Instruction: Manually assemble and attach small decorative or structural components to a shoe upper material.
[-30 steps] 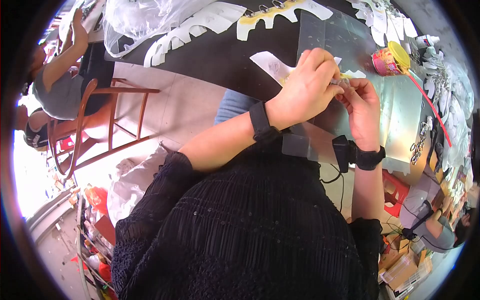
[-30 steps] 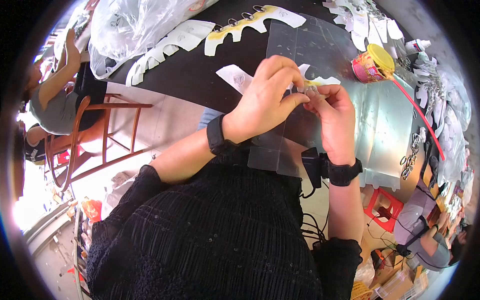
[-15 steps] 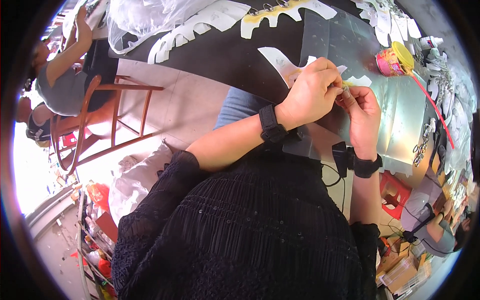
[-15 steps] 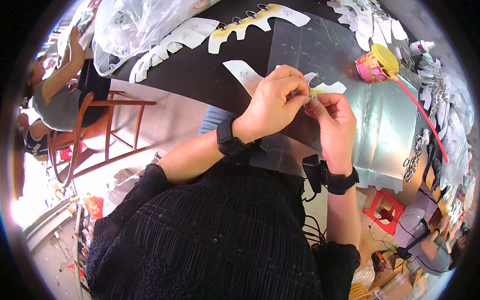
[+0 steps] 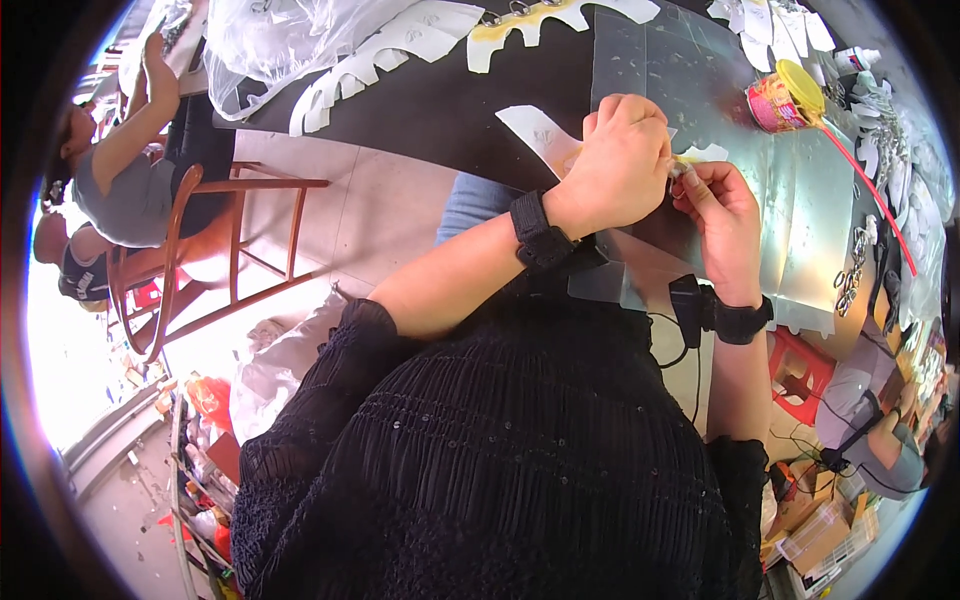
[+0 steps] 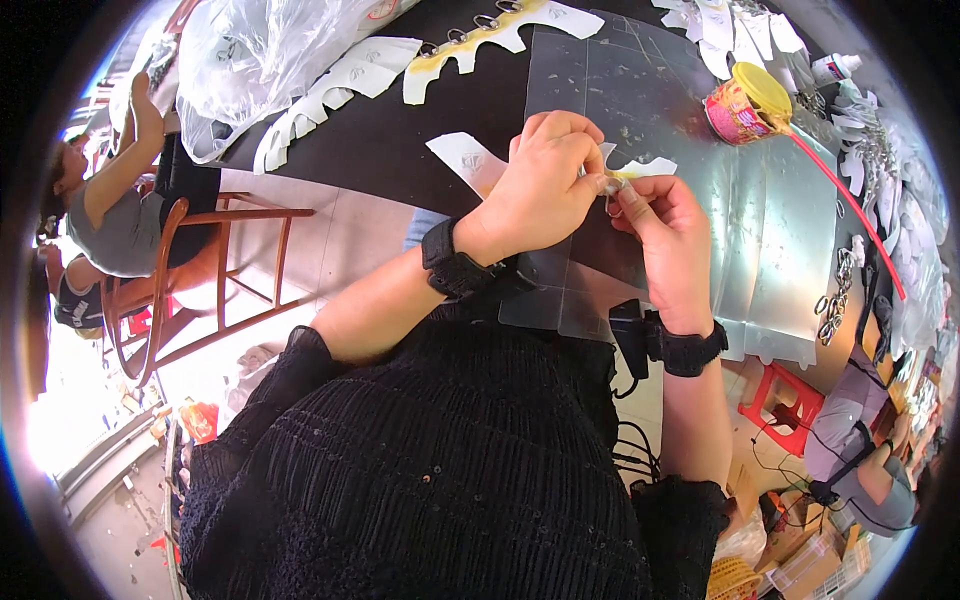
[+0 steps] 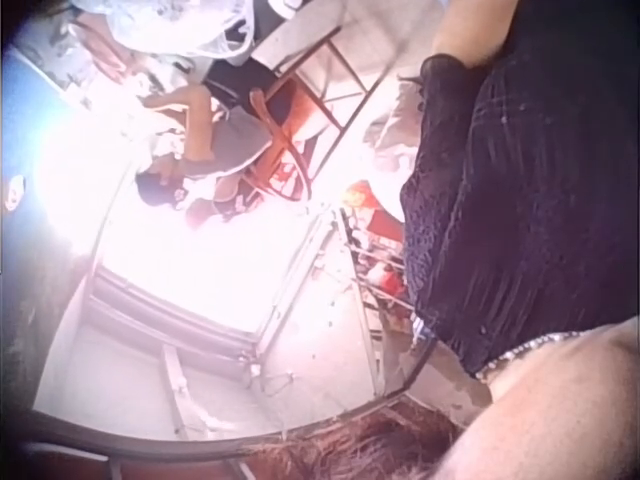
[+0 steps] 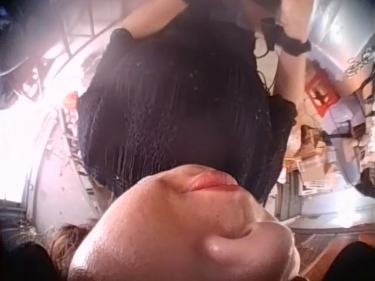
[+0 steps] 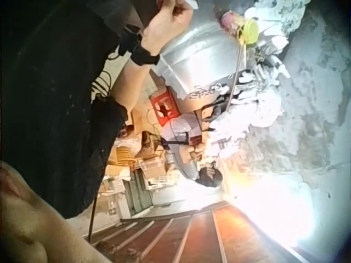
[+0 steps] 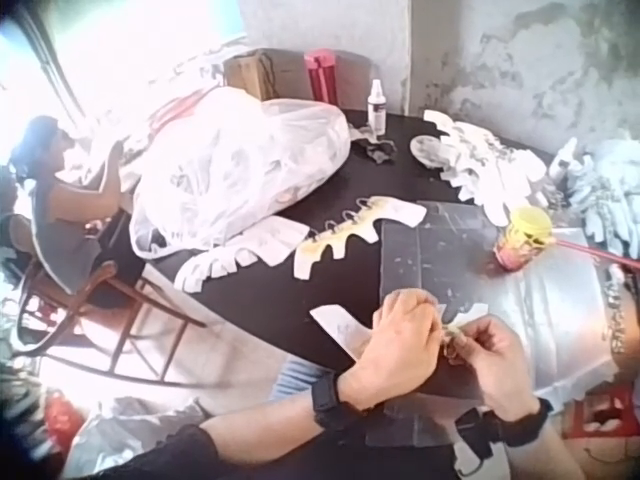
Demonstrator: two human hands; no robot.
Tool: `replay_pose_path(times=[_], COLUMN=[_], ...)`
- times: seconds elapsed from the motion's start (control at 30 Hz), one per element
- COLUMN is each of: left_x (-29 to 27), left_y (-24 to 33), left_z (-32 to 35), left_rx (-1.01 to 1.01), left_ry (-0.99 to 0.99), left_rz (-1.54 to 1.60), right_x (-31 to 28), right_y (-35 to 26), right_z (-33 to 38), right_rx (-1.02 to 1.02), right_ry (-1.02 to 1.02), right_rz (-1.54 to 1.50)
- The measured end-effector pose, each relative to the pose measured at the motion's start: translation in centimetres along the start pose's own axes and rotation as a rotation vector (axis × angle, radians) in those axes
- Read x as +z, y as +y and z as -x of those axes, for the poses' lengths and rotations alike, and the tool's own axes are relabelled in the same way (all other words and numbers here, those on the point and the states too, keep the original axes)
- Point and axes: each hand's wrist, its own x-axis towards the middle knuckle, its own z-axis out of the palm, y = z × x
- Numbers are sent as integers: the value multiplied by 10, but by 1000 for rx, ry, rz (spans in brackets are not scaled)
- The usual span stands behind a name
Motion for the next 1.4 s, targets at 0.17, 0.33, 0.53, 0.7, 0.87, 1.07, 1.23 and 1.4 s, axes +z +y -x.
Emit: replay_pose_path(times=[0.17,0.33,0.53,0.7,0.87,1.07,1.23,1.4], left_x=[0,2,6,6,11,5,-4,-1], left_y=[-3,9,8,8,2,-2,5,4], left_z=[-1,-2,3,0,1,-1,-6,-6], left_rx=[108,259,174,30,-10,38,-1,-7], left_ry=[-16,121,70,86,-12,-103,-122,-94], left_rz=[31,-78,-138,-59,-94,-44,27,3], right_x=[4,6,10,16,13,20,17,13], right_y=[-3,-2,-3,-5,4,1,1,-3], right_z=[1,-2,-3,-1,-1,4,3,3], right_rx=[62,51,22,1,-76,-110,-138,-51], right_ry=[53,66,123,181,282,346,287,166], right_rz=[-21,-43,2,132,444,656,439,118])
